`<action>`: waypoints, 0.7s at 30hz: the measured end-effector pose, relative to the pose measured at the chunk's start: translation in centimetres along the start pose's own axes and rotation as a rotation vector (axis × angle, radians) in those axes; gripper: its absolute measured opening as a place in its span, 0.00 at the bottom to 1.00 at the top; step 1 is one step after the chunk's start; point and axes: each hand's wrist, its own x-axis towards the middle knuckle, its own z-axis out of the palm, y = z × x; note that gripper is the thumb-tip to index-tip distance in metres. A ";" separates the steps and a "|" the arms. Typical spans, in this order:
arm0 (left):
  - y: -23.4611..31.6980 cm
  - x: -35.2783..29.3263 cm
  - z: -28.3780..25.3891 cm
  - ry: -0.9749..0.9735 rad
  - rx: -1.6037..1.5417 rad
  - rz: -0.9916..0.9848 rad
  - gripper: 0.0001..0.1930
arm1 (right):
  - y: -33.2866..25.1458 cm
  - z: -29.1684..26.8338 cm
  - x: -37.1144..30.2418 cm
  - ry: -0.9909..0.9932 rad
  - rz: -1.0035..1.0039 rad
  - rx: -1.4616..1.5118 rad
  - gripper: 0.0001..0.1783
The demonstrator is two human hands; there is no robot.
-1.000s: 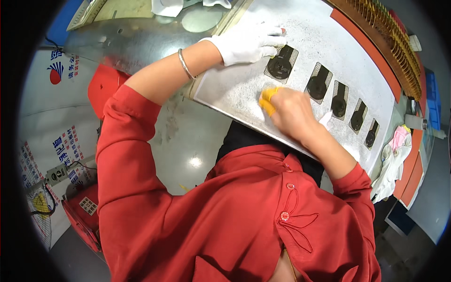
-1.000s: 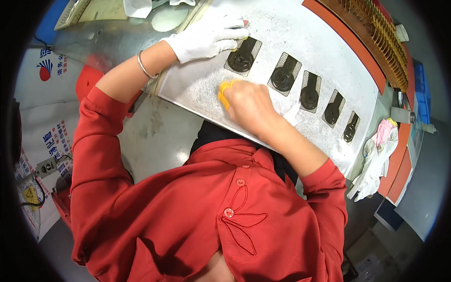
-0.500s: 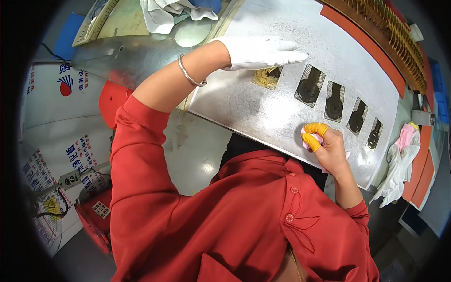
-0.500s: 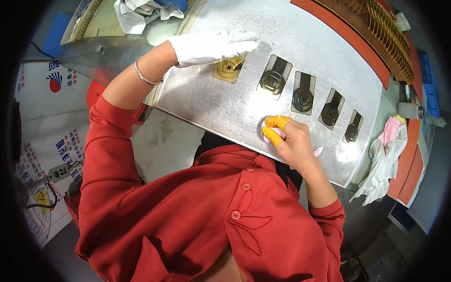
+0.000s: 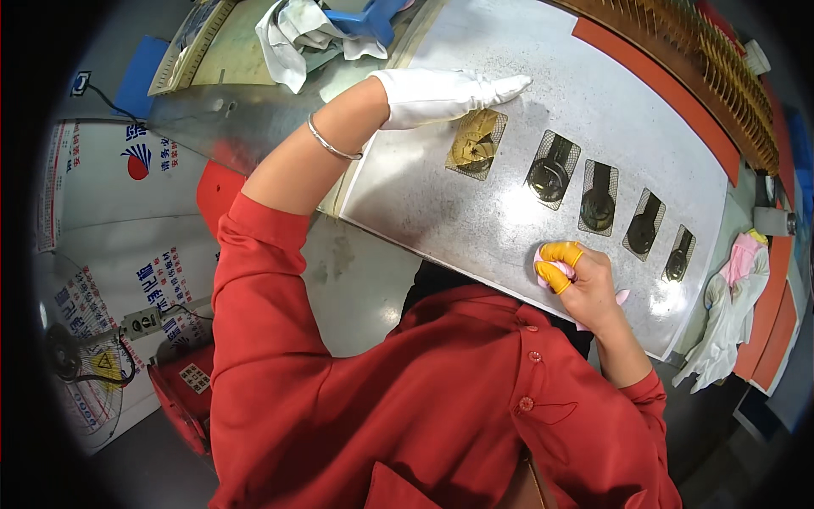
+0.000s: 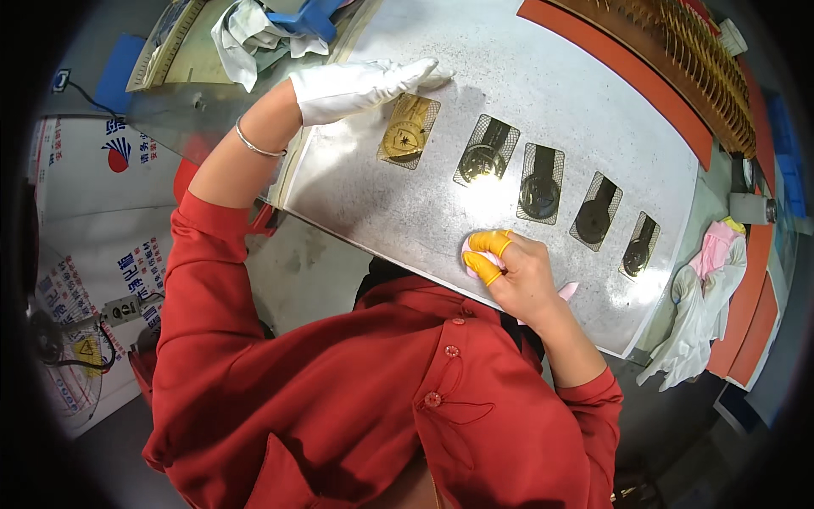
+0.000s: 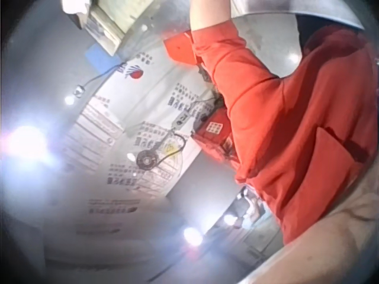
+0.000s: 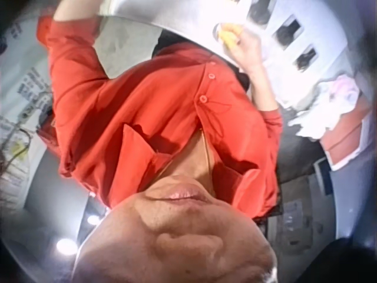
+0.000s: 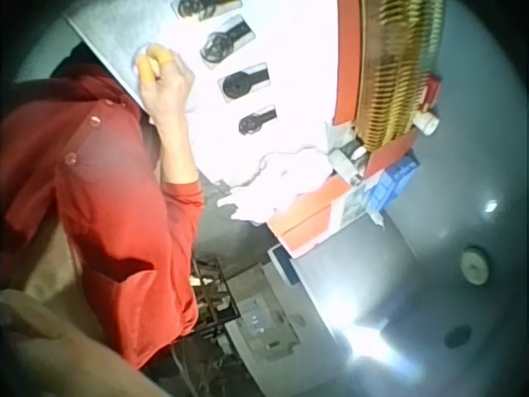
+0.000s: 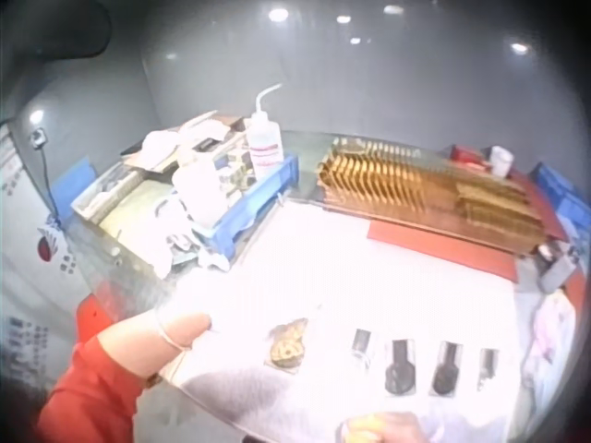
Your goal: The person wipes several rectangular metal plates with a yellow sponge and a white cloth. They repeatedly apply liquid from a squeeze bottle to the sponge and wipe the plates, moving them aside to access others. The person handles the plates one at a time, wiping them thoroughly before setting them down.
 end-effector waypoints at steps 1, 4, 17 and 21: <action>0.0 0.0 -0.1 0.001 0.015 0.013 0.31 | 0.1 0.1 -0.1 0.010 -0.008 -0.003 0.06; -0.3 0.2 -0.3 0.008 0.004 0.038 0.31 | 0.0 -0.1 0.0 -0.021 0.043 -0.002 0.06; -0.5 1.5 1.3 -0.052 -0.135 0.149 0.27 | 0.2 0.0 0.0 -0.013 0.040 0.045 0.06; 2.3 1.8 3.4 -0.090 -0.074 0.156 0.29 | 0.4 0.3 -0.3 0.010 -0.020 0.050 0.06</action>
